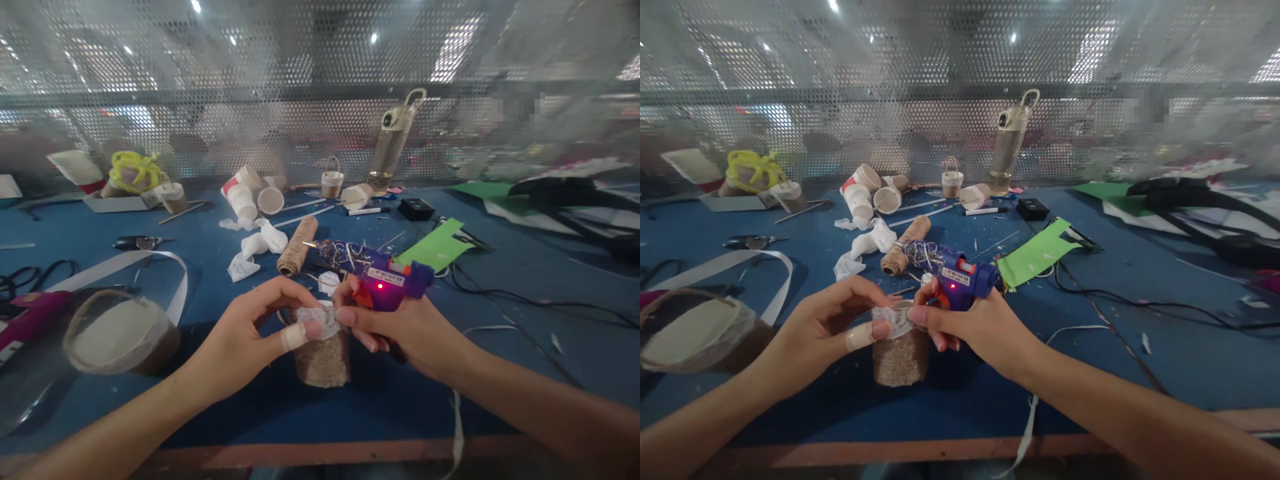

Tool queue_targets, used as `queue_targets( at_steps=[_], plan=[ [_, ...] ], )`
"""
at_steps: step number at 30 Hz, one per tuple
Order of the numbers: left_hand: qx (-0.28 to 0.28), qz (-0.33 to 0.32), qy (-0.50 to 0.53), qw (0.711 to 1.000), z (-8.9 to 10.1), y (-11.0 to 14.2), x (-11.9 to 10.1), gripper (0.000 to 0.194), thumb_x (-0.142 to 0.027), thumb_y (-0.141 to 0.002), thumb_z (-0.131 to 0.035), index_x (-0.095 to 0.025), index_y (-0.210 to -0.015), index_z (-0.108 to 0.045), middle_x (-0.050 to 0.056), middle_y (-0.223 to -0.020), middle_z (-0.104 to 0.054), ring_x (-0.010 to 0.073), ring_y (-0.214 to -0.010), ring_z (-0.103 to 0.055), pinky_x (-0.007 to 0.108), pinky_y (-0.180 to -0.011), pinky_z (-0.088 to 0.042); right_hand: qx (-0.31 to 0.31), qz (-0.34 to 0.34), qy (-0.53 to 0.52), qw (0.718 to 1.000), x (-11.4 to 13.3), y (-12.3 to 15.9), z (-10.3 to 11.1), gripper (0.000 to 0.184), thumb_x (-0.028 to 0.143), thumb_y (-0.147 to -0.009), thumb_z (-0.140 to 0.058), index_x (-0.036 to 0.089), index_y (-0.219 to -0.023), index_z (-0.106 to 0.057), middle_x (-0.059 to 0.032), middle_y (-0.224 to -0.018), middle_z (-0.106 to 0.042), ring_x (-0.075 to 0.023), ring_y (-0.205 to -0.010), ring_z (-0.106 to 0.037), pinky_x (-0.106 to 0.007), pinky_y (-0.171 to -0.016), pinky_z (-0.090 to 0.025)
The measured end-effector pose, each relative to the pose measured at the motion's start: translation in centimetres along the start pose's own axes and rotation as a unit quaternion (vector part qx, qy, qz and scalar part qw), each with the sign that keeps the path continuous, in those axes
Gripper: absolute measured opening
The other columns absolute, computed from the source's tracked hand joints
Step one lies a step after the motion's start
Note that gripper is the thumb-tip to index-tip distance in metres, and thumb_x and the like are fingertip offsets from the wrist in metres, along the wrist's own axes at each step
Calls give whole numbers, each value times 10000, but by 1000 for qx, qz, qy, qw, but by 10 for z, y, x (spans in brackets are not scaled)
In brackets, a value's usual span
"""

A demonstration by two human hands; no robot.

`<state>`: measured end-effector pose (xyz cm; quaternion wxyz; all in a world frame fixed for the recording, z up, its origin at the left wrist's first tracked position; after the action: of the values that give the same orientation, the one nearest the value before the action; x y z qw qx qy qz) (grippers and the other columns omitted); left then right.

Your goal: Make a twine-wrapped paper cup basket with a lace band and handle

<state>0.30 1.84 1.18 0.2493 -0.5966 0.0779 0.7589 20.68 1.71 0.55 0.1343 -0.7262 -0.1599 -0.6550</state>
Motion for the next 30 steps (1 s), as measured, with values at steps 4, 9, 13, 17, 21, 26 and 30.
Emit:
queue_targets(
  at_steps=[4,9,13,17,21,26,30],
  plan=[
    [-11,0,-26,1000,1,0,1,154,-353,-889,-717,-202,-916,-702,33,-987,-742,183,-967,-674,266,-859,-519,6,-5,-14,1000,-1,0,0,273,301,-767,-828,183,-775,-581,87,-513,-513,-51,-427,-417,-177,-391,-271],
    [-16,-10,-23,1000,1,1,0,145,-354,-881,-724,-209,-865,-726,22,-929,-750,195,-978,-680,279,-880,-521,10,-7,-38,999,-2,0,-1,280,276,-758,-833,186,-789,-570,90,-545,-518,-47,-435,-430,-173,-404,-290],
    [6,-16,-23,1000,2,0,1,143,-346,-875,-730,-205,-849,-733,28,-936,-755,213,-1008,-677,294,-888,-522,15,-11,-12,1000,-2,0,-1,265,294,-777,-817,187,-776,-575,89,-505,-513,-54,-424,-432,-178,-403,-294],
    [17,-25,-21,999,3,0,2,105,-315,-886,-724,-212,-868,-730,14,-936,-747,198,-989,-672,295,-909,-511,18,-14,5,1000,0,0,-1,272,317,-780,-813,185,-773,-575,87,-478,-506,-57,-418,-424,-182,-406,-289],
    [32,-33,-20,999,2,0,1,65,-285,-900,-713,-231,-865,-721,-22,-920,-730,152,-919,-666,275,-940,-488,26,-14,23,999,1,0,-1,275,331,-789,-804,187,-774,-570,87,-476,-501,-61,-422,-438,-186,-416,-310],
    [31,-29,-33,999,1,-1,0,77,-306,-904,-709,-230,-900,-721,-13,-946,-728,157,-954,-661,241,-876,-496,32,-18,27,999,0,1,-1,248,311,-806,-792,183,-807,-579,89,-472,-524,-54,-426,-439,-179,-433,-328],
    [5,-45,-40,998,2,0,0,106,-300,-898,-715,-228,-975,-705,-5,-960,-717,147,-917,-657,228,-827,-509,20,-26,27,999,0,1,-1,235,296,-803,-796,185,-835,-592,91,-460,-532,-57,-424,-439,-178,-438,-338]
  ],
)
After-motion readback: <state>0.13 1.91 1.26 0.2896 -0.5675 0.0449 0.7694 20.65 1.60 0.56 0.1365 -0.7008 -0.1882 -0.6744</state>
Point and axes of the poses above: each hand's wrist, its own y-axis away from the middle knuckle, its own z-axis out of the back of the hand, x = y × z, the point moved 2 cm from there along -y, towards the middle knuckle
